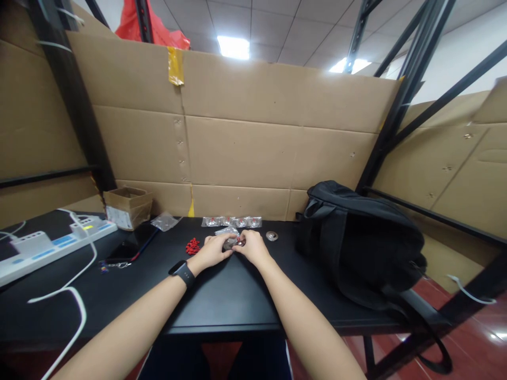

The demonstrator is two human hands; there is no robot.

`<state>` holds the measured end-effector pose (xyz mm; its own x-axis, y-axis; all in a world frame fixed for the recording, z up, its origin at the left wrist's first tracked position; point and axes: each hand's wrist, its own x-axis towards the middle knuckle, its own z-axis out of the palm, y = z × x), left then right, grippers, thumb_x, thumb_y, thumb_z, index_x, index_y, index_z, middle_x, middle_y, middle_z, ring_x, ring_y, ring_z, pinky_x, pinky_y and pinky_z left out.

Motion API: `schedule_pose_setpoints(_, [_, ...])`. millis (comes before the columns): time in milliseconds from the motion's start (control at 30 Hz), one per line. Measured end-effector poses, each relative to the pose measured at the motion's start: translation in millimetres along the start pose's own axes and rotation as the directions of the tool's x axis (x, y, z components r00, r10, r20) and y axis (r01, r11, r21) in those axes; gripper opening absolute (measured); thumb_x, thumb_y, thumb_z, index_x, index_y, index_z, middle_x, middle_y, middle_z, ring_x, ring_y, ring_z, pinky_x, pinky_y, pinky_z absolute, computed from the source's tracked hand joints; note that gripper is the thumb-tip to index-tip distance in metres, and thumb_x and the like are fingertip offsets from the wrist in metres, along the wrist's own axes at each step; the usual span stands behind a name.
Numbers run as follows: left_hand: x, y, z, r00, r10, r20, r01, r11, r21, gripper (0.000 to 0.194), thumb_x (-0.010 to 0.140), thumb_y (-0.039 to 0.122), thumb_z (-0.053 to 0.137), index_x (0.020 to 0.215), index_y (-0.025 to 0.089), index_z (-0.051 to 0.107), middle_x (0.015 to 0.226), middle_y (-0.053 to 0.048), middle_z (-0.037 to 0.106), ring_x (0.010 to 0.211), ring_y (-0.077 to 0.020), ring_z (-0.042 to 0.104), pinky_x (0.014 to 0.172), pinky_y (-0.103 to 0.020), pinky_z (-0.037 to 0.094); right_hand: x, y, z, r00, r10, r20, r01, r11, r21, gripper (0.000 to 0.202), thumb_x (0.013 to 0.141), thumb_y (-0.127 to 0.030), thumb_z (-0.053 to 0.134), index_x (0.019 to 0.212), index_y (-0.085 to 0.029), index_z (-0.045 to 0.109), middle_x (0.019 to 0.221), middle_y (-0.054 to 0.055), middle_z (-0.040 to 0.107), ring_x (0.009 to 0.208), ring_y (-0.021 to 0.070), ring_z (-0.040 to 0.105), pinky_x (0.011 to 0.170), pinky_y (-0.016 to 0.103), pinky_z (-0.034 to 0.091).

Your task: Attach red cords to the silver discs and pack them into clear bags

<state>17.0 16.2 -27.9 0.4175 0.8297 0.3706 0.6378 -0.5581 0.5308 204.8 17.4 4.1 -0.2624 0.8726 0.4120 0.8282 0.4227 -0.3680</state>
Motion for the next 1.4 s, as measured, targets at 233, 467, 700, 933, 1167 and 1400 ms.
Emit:
schedule_pose_setpoints(233, [-1.4,-4.7,-1.2,0.999,-0.03,-0.023,0.031,0.999,0.045,0.071,0.079,0.038,0.068,0.142,0.03,0.036,0.145,-0.01,0.051,0.134,-0.0305,0.046,0.105,-0.052,0.031,-0.9,12.4,-17.7,0.965,-0.087,0.248,0.061,0.992,0.112,0.018,0.074,-0.019,0.073,0.091,-0.019,0.078,0.078,0.002,0.076,0.066,0.0152,0.067,0.065,0.022,0.047])
schedule_pose_setpoints(467, [0.0,-8.7,-6.1,0.994,-0.066,0.091,0.061,0.997,0.051,0.077,0.082,0.048,0.064,0.147,0.028,0.03,0.146,-0.014,0.049,0.134,-0.0338,0.045,0.107,-0.056,0.028,1.5,13.6,-16.6,0.973,-0.098,0.207,0.074,0.99,0.119,0.011,0.077,-0.026,0.076,0.086,-0.021,0.079,0.084,0.003,0.076,0.072,0.016,0.067,0.072,0.025,0.047])
schedule_pose_setpoints(700, [0.5,-8.3,-3.9,0.993,-0.045,0.113,0.04,0.998,0.042,0.082,0.08,0.05,0.065,0.15,0.028,0.027,0.138,-0.014,0.057,0.13,-0.0345,0.05,0.107,-0.056,0.028,4.9,-2.5,-1.3,0.999,-0.012,0.038,0.019,0.983,-0.18,0.024,0.069,-0.035,0.083,0.079,-0.022,0.066,0.084,0.0,0.067,0.081,0.017,0.061,0.07,0.024,0.039])
schedule_pose_setpoints(933, [-0.9,-1.5,-10.4,0.995,-0.013,0.102,0.013,1.0,0.003,0.079,0.079,0.044,0.067,0.146,0.03,0.027,0.136,-0.01,0.06,0.125,-0.032,0.054,0.107,-0.054,0.03,9.5,-3.7,8.7,0.997,0.08,0.02,-0.074,0.974,-0.215,0.034,0.07,-0.045,0.08,0.079,-0.022,0.057,0.083,0.0,0.064,0.074,0.0158,0.058,0.063,0.024,0.033])
schedule_pose_setpoints(1167, [-2.1,0.7,-13.6,0.989,-0.001,0.147,0.001,1.0,0.0,0.083,0.079,0.044,0.067,0.148,0.03,0.024,0.139,-0.01,0.058,0.125,-0.0322,0.056,0.107,-0.049,0.033,2.6,1.5,-1.5,0.996,0.067,0.06,-0.058,0.989,-0.137,0.023,0.078,-0.035,0.073,0.078,-0.022,0.054,0.078,-0.002,0.063,0.071,0.0139,0.057,0.061,0.023,0.033])
schedule_pose_setpoints(1400, [-0.8,-2.0,-11.2,0.98,0.046,0.196,-0.04,0.999,-0.035,0.091,0.078,0.042,0.069,0.152,0.032,0.015,0.148,-0.011,0.049,0.132,-0.0327,0.049,0.109,-0.052,0.031,7.1,-12.7,10.2,0.995,0.099,-0.032,-0.104,0.94,-0.326,0.02,0.081,-0.034,0.069,0.093,-0.023,0.058,0.092,0.004,0.066,0.078,0.0193,0.061,0.066,0.027,0.035])
